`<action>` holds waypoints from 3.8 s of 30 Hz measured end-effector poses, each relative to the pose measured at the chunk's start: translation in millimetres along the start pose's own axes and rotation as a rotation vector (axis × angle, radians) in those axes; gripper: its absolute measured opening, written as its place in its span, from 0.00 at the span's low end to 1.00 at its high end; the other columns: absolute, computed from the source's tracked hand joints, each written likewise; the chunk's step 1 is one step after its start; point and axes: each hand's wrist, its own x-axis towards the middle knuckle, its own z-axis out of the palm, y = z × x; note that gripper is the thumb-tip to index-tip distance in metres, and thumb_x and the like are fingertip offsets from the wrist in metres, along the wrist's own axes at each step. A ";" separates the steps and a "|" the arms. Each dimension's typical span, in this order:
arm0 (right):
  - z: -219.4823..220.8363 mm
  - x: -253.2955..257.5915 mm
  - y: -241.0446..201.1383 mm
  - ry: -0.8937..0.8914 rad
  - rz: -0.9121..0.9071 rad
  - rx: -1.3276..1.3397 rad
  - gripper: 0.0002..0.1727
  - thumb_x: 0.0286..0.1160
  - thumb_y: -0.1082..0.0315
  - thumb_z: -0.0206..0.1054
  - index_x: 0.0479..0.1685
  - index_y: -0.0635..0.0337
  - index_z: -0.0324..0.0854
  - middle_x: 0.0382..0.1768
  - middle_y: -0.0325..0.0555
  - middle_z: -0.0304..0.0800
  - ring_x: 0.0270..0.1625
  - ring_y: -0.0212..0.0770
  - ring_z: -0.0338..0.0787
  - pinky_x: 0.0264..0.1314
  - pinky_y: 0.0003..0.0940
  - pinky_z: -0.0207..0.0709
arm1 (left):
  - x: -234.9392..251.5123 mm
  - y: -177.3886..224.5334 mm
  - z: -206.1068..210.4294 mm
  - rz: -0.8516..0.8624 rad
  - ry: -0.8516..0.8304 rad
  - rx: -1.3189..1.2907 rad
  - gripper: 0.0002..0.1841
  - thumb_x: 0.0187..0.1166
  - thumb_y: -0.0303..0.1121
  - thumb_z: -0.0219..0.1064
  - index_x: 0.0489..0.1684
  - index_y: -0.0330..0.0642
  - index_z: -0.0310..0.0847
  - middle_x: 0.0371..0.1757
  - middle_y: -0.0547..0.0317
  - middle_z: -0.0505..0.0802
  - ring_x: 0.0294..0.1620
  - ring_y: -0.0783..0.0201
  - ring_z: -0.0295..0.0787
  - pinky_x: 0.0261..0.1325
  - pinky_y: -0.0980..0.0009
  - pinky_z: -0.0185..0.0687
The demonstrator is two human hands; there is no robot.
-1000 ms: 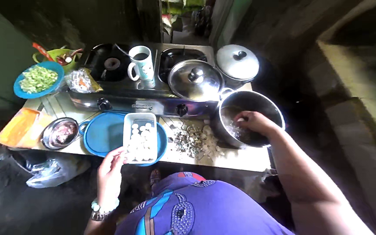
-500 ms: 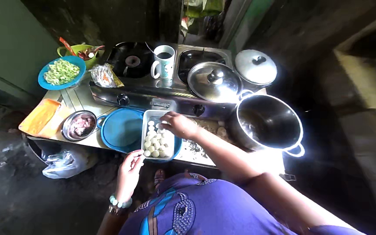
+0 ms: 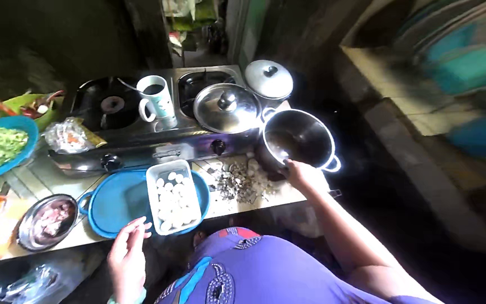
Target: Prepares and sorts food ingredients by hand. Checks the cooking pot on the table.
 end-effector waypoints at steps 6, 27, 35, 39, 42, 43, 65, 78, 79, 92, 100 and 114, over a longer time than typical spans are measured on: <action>3.3 7.4 44.9 0.133 -0.128 -0.001 0.15 0.84 0.63 0.65 0.61 0.61 0.86 0.57 0.62 0.92 0.66 0.64 0.88 0.76 0.66 0.68 | 16.2 19.2 49.4 0.129 -0.159 -0.030 0.09 0.81 0.23 0.59 0.49 0.30 0.83 0.48 0.66 0.91 0.42 0.79 0.90 0.48 0.79 0.89; 62.2 78.5 -32.9 -0.153 -0.276 0.521 0.39 0.97 0.46 0.36 0.92 0.72 0.50 0.91 0.70 0.51 0.94 0.62 0.53 0.94 0.56 0.46 | -14.8 18.7 151.8 -0.061 -0.470 0.138 0.21 0.88 0.30 0.52 0.72 0.25 0.77 0.75 0.35 0.82 0.76 0.56 0.80 0.79 0.64 0.73; 87.1 71.1 -13.0 -0.171 -0.697 0.516 0.44 0.85 0.43 0.59 0.92 0.63 0.57 0.91 0.65 0.56 0.92 0.60 0.61 0.92 0.53 0.55 | 45.4 19.6 197.3 -0.078 -0.884 0.801 0.52 0.75 0.46 0.76 0.93 0.30 0.45 0.94 0.35 0.49 0.95 0.42 0.42 0.93 0.51 0.47; 99.3 50.3 7.3 -0.153 -0.700 0.486 0.72 0.48 0.32 0.83 0.96 0.55 0.47 0.93 0.69 0.43 0.83 0.67 0.72 0.77 0.59 0.75 | 67.3 18.5 230.9 -0.057 -1.126 1.305 0.74 0.51 0.46 0.91 0.95 0.33 0.29 0.95 0.33 0.33 0.96 0.36 0.23 0.93 0.43 0.35; 119.7 40.8 17.1 -0.095 -0.701 0.387 0.74 0.42 0.29 0.84 0.97 0.51 0.48 0.93 0.71 0.43 0.86 0.68 0.68 0.80 0.61 0.70 | 76.7 7.1 247.7 -0.102 -1.145 1.355 0.73 0.52 0.37 0.91 0.95 0.32 0.27 0.94 0.31 0.34 0.95 0.33 0.30 0.91 0.43 0.47; 126.1 40.5 17.3 -0.041 -0.712 0.367 0.75 0.39 0.26 0.82 0.96 0.51 0.50 0.92 0.74 0.43 0.90 0.72 0.59 0.86 0.63 0.61 | 76.8 3.9 251.6 -0.119 -1.159 1.324 0.72 0.52 0.35 0.91 0.95 0.32 0.27 0.94 0.31 0.35 0.95 0.32 0.32 0.90 0.43 0.50; 107.2 73.4 -60.6 -0.004 -0.814 0.449 0.46 0.52 0.68 0.80 0.84 0.55 0.73 0.81 0.68 0.72 0.84 0.74 0.65 0.84 0.66 0.59 | 48.9 -11.8 260.8 -0.276 -1.009 0.514 0.51 0.64 0.29 0.75 0.89 0.24 0.45 0.83 0.32 0.72 0.86 0.49 0.66 0.88 0.59 0.61; 103.3 82.7 -61.7 0.056 -0.868 0.311 0.20 0.63 0.73 0.74 0.56 0.70 0.89 0.69 0.68 0.84 0.74 0.73 0.78 0.77 0.62 0.69 | 13.9 -12.4 209.5 0.083 -0.633 0.375 0.28 0.75 0.26 0.68 0.74 0.23 0.73 0.80 0.33 0.77 0.83 0.48 0.73 0.85 0.59 0.67; 103.4 85.6 -60.4 0.073 -0.869 0.313 0.19 0.63 0.74 0.73 0.56 0.71 0.89 0.67 0.67 0.86 0.73 0.71 0.80 0.75 0.61 0.72 | 7.3 -20.3 203.9 0.162 -0.614 0.340 0.28 0.73 0.25 0.67 0.73 0.20 0.73 0.80 0.29 0.77 0.84 0.46 0.72 0.85 0.57 0.67; 72.3 75.8 -39.6 0.244 -0.698 0.871 0.16 0.50 0.67 0.83 0.31 0.72 0.88 0.53 0.61 0.92 0.55 0.49 0.92 0.58 0.47 0.84 | -56.2 -108.5 165.0 0.419 -0.522 0.497 0.50 0.76 0.54 0.65 0.78 0.06 0.56 0.80 0.09 0.66 0.87 0.29 0.61 0.88 0.53 0.60; 59.8 60.3 -12.1 0.217 -0.562 0.991 0.13 0.56 0.66 0.78 0.34 0.68 0.89 0.54 0.52 0.92 0.56 0.35 0.90 0.60 0.33 0.82 | -69.8 -82.7 217.8 0.188 -0.337 0.905 0.69 0.65 0.74 0.61 0.81 0.04 0.43 0.84 0.07 0.54 0.86 0.17 0.51 0.89 0.37 0.44; 48.4 39.9 13.8 0.111 -0.510 1.196 0.13 0.59 0.68 0.76 0.40 0.66 0.88 0.53 0.45 0.90 0.52 0.25 0.87 0.58 0.25 0.82 | 10.6 -59.8 287.5 0.121 -0.316 0.560 0.51 0.76 0.55 0.66 0.84 0.14 0.51 0.87 0.13 0.52 0.90 0.19 0.41 0.92 0.35 0.35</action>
